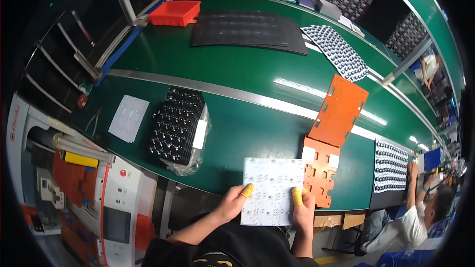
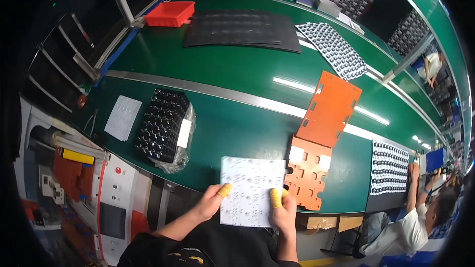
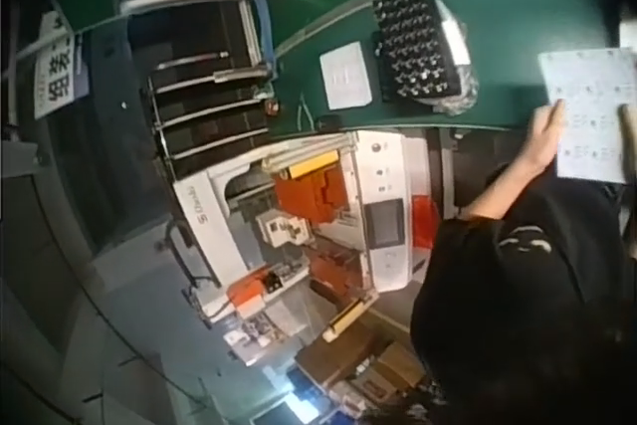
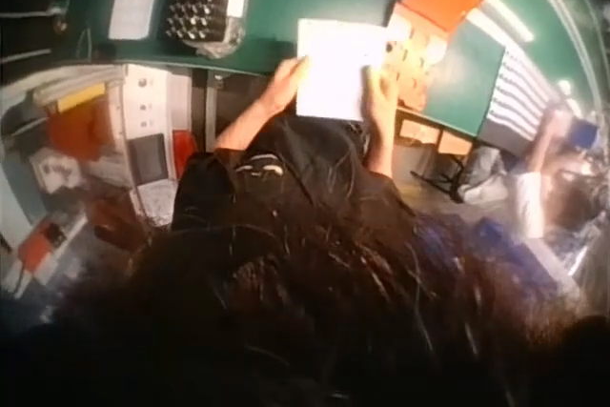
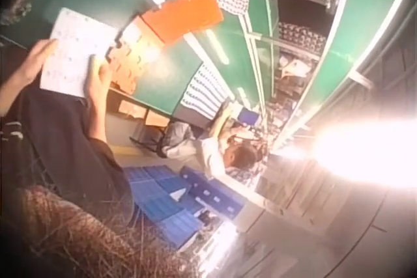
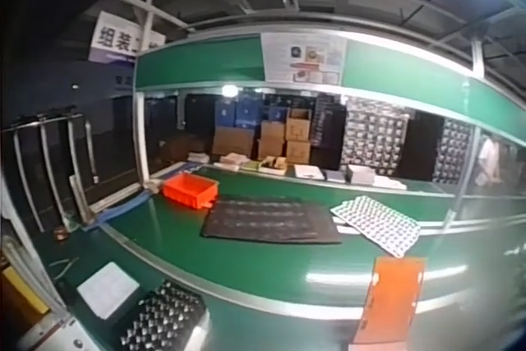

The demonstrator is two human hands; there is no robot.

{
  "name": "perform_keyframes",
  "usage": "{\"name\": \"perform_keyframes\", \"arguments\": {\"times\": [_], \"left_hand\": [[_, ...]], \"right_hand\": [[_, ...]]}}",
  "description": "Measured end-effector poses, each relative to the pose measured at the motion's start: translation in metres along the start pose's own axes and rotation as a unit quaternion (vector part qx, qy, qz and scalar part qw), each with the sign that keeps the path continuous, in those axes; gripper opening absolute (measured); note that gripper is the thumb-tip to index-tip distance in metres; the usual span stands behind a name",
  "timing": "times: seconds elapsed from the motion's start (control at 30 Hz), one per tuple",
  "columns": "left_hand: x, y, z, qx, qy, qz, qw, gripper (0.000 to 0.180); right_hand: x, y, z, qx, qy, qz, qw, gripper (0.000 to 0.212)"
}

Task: The person is snapping pre-scored LED circuit boards into smaller segments and organizing them on the assembly line.

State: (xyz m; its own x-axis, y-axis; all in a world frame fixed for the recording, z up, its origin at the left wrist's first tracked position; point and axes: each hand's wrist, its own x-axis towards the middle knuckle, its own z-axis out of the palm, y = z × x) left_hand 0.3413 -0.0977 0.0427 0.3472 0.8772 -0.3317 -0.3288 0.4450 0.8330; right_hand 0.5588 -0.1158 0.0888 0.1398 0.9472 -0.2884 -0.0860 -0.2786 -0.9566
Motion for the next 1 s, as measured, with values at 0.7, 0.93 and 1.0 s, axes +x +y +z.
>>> {"name": "perform_keyframes", "arguments": {"times": [0.7,0.93,1.0], "left_hand": [[0.0,0.014,-0.02,-0.213,-0.242,0.128,0.938,0.057],[0.021,0.027,-0.021,-0.299,-0.159,0.033,0.94,0.046],[0.02,0.034,-0.012,-0.326,-0.115,-0.013,0.938,0.045]], "right_hand": [[-0.005,0.01,0.042,0.336,-0.106,-0.004,0.936,0.063],[0.003,-0.014,0.045,0.229,-0.078,0.049,0.969,0.057],[0.013,-0.009,0.042,0.246,-0.094,0.087,0.961,0.055]]}}
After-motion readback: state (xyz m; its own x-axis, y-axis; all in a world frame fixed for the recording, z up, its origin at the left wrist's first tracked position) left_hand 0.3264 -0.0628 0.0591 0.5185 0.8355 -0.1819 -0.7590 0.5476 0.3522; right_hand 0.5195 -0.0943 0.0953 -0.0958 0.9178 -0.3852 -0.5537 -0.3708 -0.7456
